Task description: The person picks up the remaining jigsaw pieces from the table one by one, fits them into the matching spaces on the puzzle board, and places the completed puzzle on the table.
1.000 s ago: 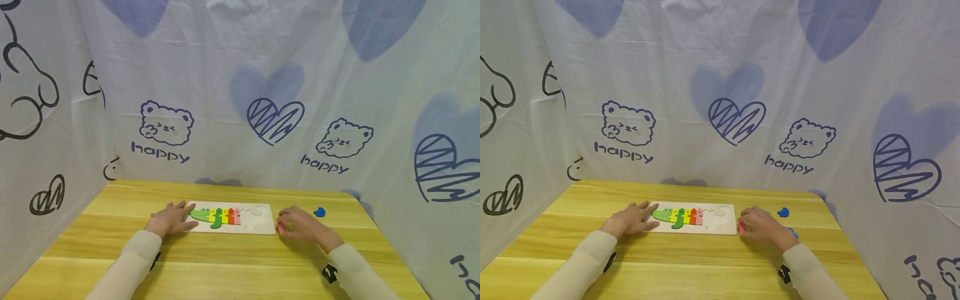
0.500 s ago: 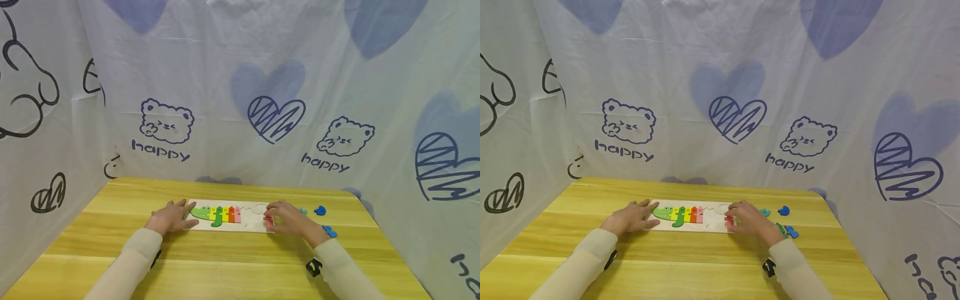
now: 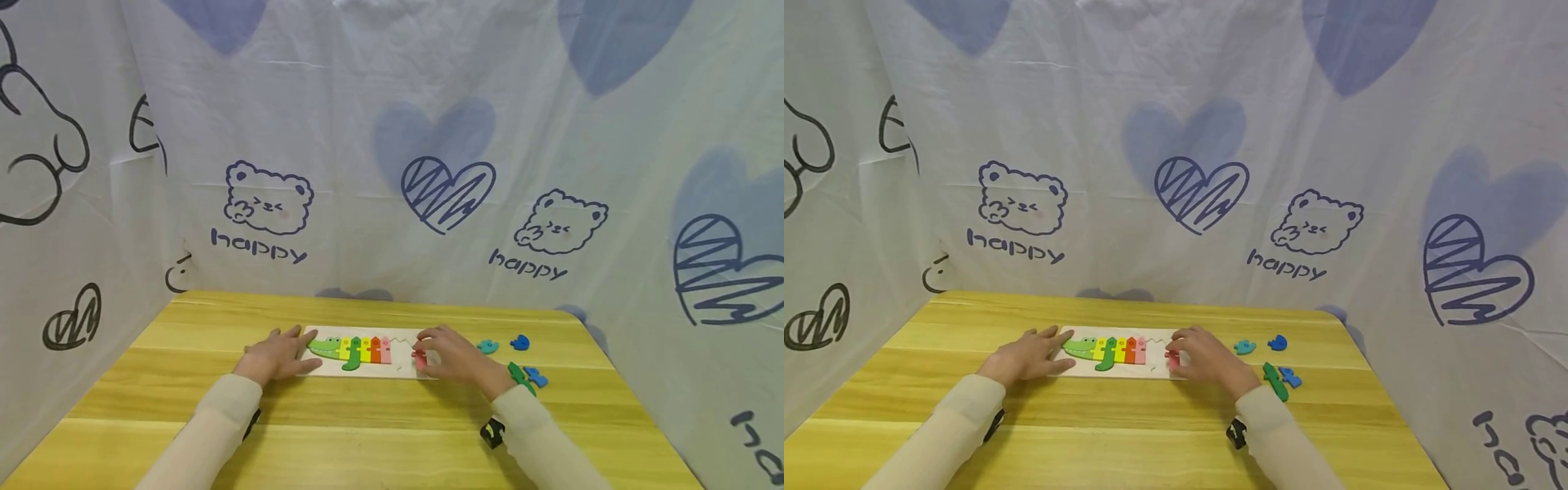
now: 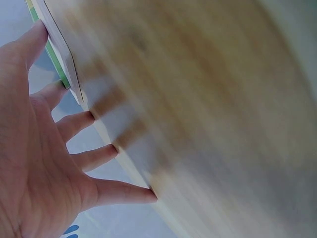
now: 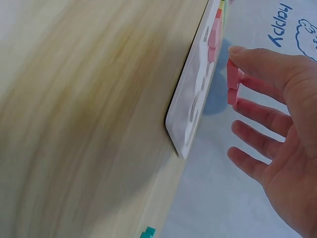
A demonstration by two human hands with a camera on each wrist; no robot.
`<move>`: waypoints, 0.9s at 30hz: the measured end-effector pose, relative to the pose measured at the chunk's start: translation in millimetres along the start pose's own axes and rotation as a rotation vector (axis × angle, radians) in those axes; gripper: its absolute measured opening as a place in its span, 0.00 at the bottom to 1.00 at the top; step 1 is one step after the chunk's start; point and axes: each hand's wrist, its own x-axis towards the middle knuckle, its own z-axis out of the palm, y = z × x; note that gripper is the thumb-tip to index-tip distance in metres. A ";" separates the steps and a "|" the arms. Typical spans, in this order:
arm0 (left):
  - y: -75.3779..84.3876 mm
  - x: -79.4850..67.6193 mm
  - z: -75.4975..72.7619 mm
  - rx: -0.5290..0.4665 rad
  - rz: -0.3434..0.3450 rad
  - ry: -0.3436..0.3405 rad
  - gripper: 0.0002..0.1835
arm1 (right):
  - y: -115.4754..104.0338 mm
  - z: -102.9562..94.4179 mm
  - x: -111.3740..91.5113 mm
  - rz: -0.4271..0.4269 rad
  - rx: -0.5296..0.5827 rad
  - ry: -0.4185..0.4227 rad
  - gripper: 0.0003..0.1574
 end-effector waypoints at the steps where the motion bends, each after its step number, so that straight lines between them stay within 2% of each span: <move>1: 0.1 0.1 -0.3 0.000 0.000 0.000 0.44 | -0.2 0.7 1.6 -0.005 -0.002 0.007 0.24; 9: 2.5 -0.2 -3.2 0.000 0.000 -0.002 0.43 | -1.0 3.1 10.7 -0.059 0.004 0.036 0.20; 23: 3.7 -3.4 -4.9 -0.007 0.005 -0.016 0.43 | -5.0 10.2 24.2 -0.069 0.033 0.032 0.22; 27: 2.7 -3.0 -3.8 -0.007 0.004 -0.011 0.43 | -5.1 15.6 28.1 -0.082 0.009 0.045 0.22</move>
